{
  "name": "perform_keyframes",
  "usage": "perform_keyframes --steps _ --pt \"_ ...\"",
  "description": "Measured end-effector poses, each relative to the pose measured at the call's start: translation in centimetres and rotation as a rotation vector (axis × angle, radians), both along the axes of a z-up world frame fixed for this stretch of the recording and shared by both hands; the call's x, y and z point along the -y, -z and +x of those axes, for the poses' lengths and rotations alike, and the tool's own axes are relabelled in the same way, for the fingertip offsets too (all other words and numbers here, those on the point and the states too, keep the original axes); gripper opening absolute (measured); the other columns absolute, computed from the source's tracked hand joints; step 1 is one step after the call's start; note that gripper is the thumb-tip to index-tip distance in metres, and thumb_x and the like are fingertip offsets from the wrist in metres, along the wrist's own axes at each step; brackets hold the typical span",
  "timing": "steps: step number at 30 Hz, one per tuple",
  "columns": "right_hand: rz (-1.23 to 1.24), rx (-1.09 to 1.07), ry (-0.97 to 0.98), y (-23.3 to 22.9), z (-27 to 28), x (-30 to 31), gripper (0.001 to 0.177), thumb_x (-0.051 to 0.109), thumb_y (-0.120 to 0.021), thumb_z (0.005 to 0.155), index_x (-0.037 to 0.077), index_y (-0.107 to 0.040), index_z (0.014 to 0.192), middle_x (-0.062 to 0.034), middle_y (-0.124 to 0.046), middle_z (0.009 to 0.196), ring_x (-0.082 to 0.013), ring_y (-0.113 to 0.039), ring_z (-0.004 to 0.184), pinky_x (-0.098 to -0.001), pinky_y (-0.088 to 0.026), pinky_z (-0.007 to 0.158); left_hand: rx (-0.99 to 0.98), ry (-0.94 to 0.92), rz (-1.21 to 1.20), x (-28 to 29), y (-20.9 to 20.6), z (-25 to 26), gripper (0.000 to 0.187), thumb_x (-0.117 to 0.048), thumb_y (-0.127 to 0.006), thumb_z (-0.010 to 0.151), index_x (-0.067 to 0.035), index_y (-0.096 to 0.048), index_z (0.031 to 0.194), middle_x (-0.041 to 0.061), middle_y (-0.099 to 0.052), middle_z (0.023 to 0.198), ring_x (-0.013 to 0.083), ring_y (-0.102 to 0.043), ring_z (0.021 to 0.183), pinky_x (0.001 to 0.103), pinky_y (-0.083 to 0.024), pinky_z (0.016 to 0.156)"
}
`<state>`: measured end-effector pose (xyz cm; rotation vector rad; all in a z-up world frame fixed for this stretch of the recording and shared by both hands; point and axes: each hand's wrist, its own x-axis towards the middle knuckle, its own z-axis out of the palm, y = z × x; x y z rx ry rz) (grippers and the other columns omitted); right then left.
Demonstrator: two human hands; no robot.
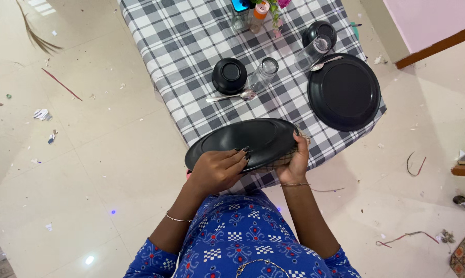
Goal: The person cleans plates by wiping the front and back surfaces and rims of each plate using a cloth.
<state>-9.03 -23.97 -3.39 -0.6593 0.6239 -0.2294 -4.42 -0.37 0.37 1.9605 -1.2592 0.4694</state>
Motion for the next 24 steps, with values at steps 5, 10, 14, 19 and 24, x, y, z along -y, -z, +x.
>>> perform_keyframes --steps 5,10,14,19,24 --pt "0.011 -0.117 0.01 0.6 -1.3 3.0 0.045 0.012 -0.056 0.084 -0.001 -0.062 0.127 -0.0157 -0.07 0.12 -0.0284 -0.07 0.111 -0.0421 -0.058 0.1 -0.004 0.025 -0.024 0.6 -0.1 -0.5 0.026 -0.014 -0.086 0.073 -0.007 -0.074 0.095 0.008 -0.076 0.109 0.0234 -0.075 0.101 0.036 -0.063 0.085" --pt "0.128 0.047 -0.037 3.2 -2.2 5.5 0.058 0.007 -0.054 0.077 -0.006 -0.059 0.133 -0.0177 -0.069 0.125 -0.0315 -0.069 0.113 -0.0451 -0.056 0.105 -0.096 0.069 -0.004 0.4 0.5 0.5 0.032 -0.026 -0.085 0.074 -0.009 -0.077 0.099 0.007 -0.078 0.114 0.027 -0.075 0.108 0.04 -0.058 0.099" --pt "0.14 0.066 0.017 5.5 -2.8 5.7 0.07 0.006 -0.052 0.067 -0.005 -0.057 0.136 -0.0189 -0.07 0.125 -0.0338 -0.07 0.113 -0.0457 -0.056 0.105 -0.232 -0.2 -0.055 -1.2 3.8 2.4 0.073 -0.054 -0.081 0.07 -0.006 -0.067 0.123 0.01 -0.064 0.132 0.0341 -0.064 0.124 0.056 -0.033 0.118" --pt "0.186 0.208 -0.057 11.0 -4.1 8.0 0.068 0.003 -0.051 0.067 -0.008 -0.059 0.133 -0.0215 -0.07 0.124 -0.0349 -0.07 0.112 -0.0448 -0.055 0.105 -0.86 -0.711 -0.269 -0.9 11.0 3.6 0.083 -0.033 -0.075 0.093 0.009 -0.038 0.154 0.03 -0.04 0.155 0.0399 -0.042 0.143 0.048 -0.036 0.115" --pt "0.23 0.154 -0.151 15.8 -5.1 12.6 0.053 0.002 -0.052 0.07 -0.011 -0.065 0.12 -0.0214 -0.073 0.115 -0.0344 -0.073 0.104 -0.043 -0.058 0.099 -1.629 -0.539 -0.767 -1.1 14.9 2.5 0.036 -0.028 -0.065 0.102 0.005 -0.069 0.117 0.009 -0.071 0.1 0.0114 -0.062 0.083 0.026 -0.051 0.072"
